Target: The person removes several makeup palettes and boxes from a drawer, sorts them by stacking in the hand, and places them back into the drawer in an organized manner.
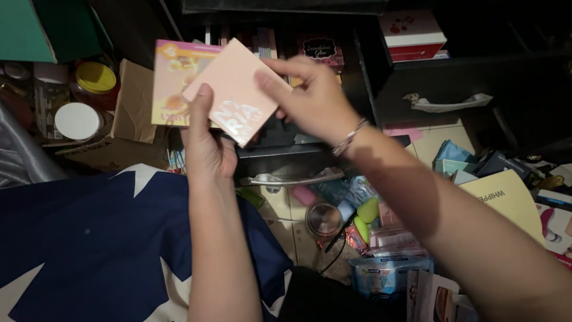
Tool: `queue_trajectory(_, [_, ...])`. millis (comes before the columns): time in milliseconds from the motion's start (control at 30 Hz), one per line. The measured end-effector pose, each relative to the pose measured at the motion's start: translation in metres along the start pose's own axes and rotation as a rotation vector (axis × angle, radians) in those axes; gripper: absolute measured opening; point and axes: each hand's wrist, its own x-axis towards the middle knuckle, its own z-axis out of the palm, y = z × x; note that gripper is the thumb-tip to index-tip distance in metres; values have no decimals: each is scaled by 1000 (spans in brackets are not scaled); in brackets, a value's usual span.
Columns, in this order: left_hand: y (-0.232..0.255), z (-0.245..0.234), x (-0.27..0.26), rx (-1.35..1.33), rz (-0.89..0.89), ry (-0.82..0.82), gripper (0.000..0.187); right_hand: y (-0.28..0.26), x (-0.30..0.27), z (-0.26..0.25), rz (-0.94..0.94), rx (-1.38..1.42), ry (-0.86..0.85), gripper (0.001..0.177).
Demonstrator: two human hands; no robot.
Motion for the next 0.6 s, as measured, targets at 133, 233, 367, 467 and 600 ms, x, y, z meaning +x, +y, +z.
queue_trajectory(133, [5, 5, -2, -99, -21, 72, 67, 23, 13, -51, -93, -137, -20, 27])
queue_trajectory(233, [10, 6, -2, -174, -50, 88, 69, 58, 5, -94, -161, -640, -146, 25])
queue_trajectory(367, [9, 14, -9, -207, -88, 113, 64, 86, -4, -102, 364, -970, -393, 23])
queue_trajectory(467, [12, 19, -11, -212, -108, 132, 62, 119, 2, -107, 421, -1004, -451, 30])
queue_trajectory(600, [17, 22, -9, -177, -130, 179, 61, 146, 5, -112, 518, -1054, -509, 33])
